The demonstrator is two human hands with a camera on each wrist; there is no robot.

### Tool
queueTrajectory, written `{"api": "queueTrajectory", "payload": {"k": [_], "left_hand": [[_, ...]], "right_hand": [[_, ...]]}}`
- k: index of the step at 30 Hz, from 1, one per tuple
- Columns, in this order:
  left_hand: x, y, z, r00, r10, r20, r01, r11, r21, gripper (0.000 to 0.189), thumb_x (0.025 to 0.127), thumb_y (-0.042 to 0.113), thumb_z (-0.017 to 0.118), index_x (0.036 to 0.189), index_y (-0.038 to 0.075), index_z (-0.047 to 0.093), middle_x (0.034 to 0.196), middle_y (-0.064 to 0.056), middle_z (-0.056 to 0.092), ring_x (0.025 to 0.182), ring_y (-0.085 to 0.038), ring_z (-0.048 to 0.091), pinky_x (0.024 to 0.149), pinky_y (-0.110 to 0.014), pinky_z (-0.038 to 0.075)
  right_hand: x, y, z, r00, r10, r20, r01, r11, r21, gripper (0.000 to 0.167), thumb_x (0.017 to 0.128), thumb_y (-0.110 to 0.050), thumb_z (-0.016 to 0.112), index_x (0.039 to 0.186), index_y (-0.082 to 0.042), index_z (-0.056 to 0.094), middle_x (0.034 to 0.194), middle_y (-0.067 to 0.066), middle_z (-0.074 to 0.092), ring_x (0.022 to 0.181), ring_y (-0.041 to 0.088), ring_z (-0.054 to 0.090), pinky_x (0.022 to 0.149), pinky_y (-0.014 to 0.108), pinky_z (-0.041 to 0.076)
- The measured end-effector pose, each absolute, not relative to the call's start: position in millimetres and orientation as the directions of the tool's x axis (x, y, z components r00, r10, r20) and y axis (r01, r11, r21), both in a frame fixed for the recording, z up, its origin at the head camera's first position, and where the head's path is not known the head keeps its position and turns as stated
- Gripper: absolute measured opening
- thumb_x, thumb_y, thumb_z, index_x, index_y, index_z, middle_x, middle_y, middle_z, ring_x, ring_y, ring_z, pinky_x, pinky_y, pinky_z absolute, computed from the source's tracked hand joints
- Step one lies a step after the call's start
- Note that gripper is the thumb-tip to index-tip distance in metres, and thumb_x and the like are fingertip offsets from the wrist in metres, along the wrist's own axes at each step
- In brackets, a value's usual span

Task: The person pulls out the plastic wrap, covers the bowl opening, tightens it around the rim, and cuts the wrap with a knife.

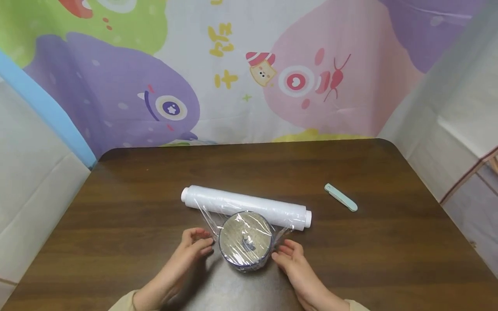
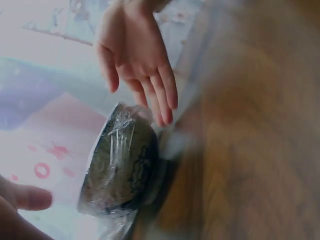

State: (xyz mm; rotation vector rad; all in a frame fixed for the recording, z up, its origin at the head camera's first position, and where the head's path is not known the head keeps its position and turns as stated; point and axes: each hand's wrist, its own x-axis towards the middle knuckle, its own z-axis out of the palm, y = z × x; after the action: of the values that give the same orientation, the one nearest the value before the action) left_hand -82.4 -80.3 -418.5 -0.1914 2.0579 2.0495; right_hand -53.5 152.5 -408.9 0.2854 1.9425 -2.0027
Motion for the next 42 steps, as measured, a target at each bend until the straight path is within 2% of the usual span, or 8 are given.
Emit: {"api": "queueTrajectory", "payload": {"k": [6,14,20,26,31,35,39,42], "left_hand": [[-89,-75,-419,-0.949,0.165,-0.267,-0.297,-0.193,0.935,0.068,0.090,0.021,0.045,0.136,-0.010,0.005,0.139,-0.030,0.020,0.130,-0.034,0.025,0.110,-0.046,0.017],[-105,-60,-430,-0.937,0.228,-0.264,-0.330,-0.334,0.883,0.026,0.095,0.025,0.035,0.115,0.008,0.040,0.105,0.006,0.050,0.102,-0.006,0.046,0.101,-0.031,0.026],[-108,-46,-428,-0.941,0.235,-0.245,-0.324,-0.407,0.854,0.046,0.097,0.031,0.032,0.132,0.002,0.032,0.124,0.000,0.044,0.117,-0.010,0.037,0.109,-0.034,0.018],[-108,-42,-427,-0.941,0.229,-0.251,-0.331,-0.447,0.831,0.046,0.097,0.029,0.032,0.131,-0.001,0.032,0.128,-0.004,0.041,0.117,-0.011,0.039,0.109,-0.033,0.019],[-107,-46,-427,-0.943,0.203,-0.264,-0.324,-0.372,0.870,0.052,0.095,0.027,0.034,0.135,-0.006,0.029,0.139,-0.016,0.033,0.130,-0.023,0.027,0.111,-0.038,0.012],[-97,-57,-422,-0.938,0.183,-0.295,-0.328,-0.191,0.925,0.053,0.093,0.027,0.039,0.132,-0.009,0.034,0.128,-0.018,0.045,0.118,-0.022,0.043,0.103,-0.039,0.028],[-82,-68,-417,-0.909,0.240,-0.341,-0.365,-0.060,0.929,0.059,0.092,0.029,0.043,0.137,-0.006,0.027,0.101,-0.007,0.057,0.085,-0.010,0.054,0.077,-0.029,0.045],[-74,-72,-417,-0.887,0.309,-0.345,-0.372,-0.034,0.928,0.065,0.094,0.030,0.041,0.142,-0.003,0.014,0.099,-0.010,0.058,0.078,-0.012,0.056,0.066,-0.028,0.049]], "right_hand": [[-58,147,-410,-0.907,-0.243,-0.343,0.385,-0.148,-0.911,0.065,0.094,-0.012,0.038,0.137,0.016,-0.003,0.145,0.033,0.004,0.135,0.040,0.007,0.109,0.050,0.012],[-65,126,-412,-0.934,-0.266,-0.239,0.315,-0.297,-0.902,0.062,0.097,-0.016,0.030,0.141,0.007,-0.008,0.149,0.023,-0.004,0.137,0.031,-0.004,0.111,0.045,-0.002],[-65,108,-412,-0.951,-0.225,-0.210,0.279,-0.342,-0.897,0.064,0.098,-0.020,0.029,0.142,0.000,-0.014,0.150,0.017,-0.010,0.137,0.028,-0.012,0.110,0.044,-0.009],[-63,100,-413,-0.963,-0.168,-0.209,0.254,-0.327,-0.910,0.072,0.098,-0.020,0.030,0.137,-0.001,-0.027,0.146,0.017,-0.025,0.133,0.029,-0.023,0.108,0.046,-0.013],[-61,109,-412,-0.951,-0.213,-0.223,0.273,-0.246,-0.930,0.069,0.099,-0.025,0.030,0.139,0.002,-0.020,0.148,0.020,-0.019,0.135,0.032,-0.018,0.109,0.047,-0.009],[-55,127,-411,-0.930,-0.213,-0.299,0.322,-0.081,-0.943,0.072,0.099,-0.030,0.029,0.137,0.012,-0.016,0.145,0.030,-0.014,0.134,0.041,-0.012,0.108,0.052,-0.004],[-44,142,-411,-0.938,-0.116,-0.327,0.298,0.213,-0.930,0.064,0.097,-0.026,0.036,0.136,0.016,0.009,0.140,0.036,0.014,0.129,0.045,0.022,0.107,0.049,0.022],[-38,146,-410,-0.974,-0.045,-0.220,0.187,0.384,-0.904,0.043,0.092,-0.017,0.046,0.127,0.005,0.035,0.121,0.024,0.035,0.105,0.027,0.046,0.086,0.030,0.042]]}}
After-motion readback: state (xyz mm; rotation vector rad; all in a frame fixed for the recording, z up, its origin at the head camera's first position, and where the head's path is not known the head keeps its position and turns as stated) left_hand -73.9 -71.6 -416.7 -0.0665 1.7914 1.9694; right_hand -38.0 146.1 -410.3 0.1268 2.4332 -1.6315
